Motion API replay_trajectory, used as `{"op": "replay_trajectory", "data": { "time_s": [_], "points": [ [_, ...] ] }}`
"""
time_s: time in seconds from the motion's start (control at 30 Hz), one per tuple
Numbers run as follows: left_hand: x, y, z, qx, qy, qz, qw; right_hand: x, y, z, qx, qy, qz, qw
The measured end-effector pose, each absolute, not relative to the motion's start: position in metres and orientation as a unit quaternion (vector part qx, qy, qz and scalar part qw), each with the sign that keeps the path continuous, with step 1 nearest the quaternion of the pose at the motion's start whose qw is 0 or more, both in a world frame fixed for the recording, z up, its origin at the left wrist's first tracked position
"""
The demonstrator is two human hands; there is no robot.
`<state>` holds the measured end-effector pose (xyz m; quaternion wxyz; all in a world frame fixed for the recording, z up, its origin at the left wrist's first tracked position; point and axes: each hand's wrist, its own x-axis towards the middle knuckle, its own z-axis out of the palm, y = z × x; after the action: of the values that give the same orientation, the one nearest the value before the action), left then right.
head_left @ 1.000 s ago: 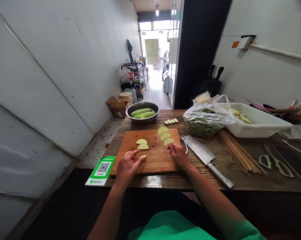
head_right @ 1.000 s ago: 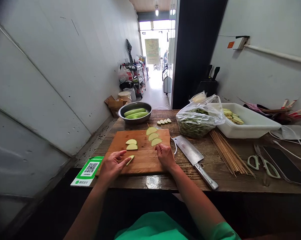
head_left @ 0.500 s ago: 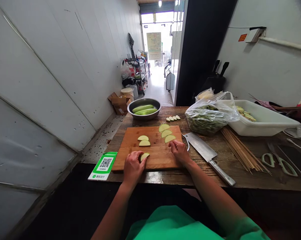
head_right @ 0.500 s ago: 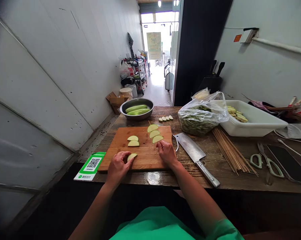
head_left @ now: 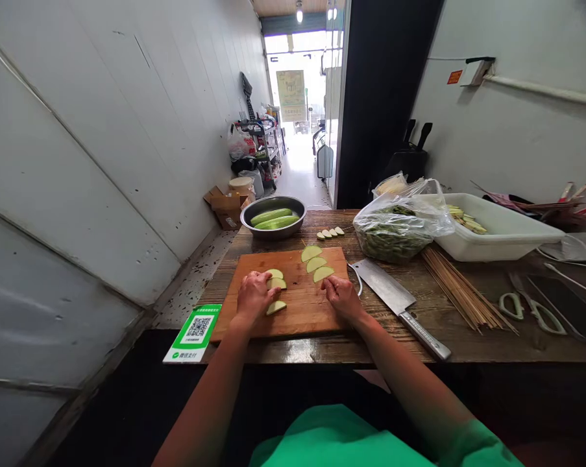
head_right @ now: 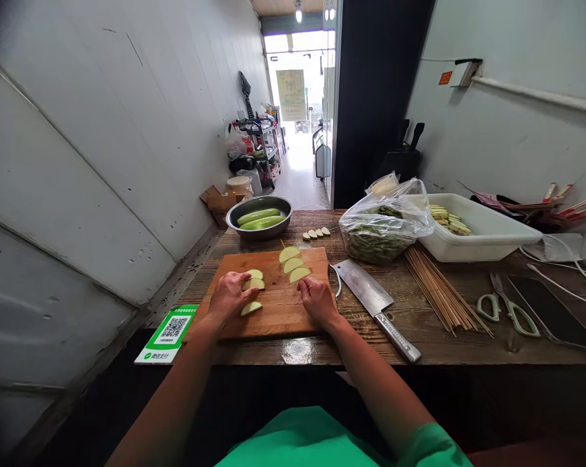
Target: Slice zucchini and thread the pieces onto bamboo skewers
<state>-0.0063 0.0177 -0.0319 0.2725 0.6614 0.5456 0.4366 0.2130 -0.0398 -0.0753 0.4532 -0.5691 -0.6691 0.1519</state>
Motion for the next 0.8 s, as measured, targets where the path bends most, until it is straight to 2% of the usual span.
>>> {"op": "replay_trajectory", "data": {
  "time_s": [0.27,0.37,0.5,0.57,0.8],
  "points": [
    [-0.004,0.011,-0.031,0.620,0.546,0.427,0.368,0.212,-0.041,-0.073,-0.561,-0.672,0.154,0.457],
    [-0.003,0.015,-0.028,0.553,0.513,0.458,0.470,0.212,-0.041,-0.073,-0.562,-0.672,0.153,0.458],
    [0.010,0.036,-0.018,0.369,0.453,0.513,0.629,0.211,-0.042,-0.072,-0.556,-0.669,0.154,0.469],
    [0.022,0.049,-0.013,0.303,0.417,0.528,0.674,0.210,-0.043,-0.071,-0.547,-0.668,0.157,0.479],
    [0.059,0.080,-0.015,0.276,0.393,0.517,0.708,0.206,-0.048,-0.066,-0.533,-0.688,0.163,0.465]
  ]
}}
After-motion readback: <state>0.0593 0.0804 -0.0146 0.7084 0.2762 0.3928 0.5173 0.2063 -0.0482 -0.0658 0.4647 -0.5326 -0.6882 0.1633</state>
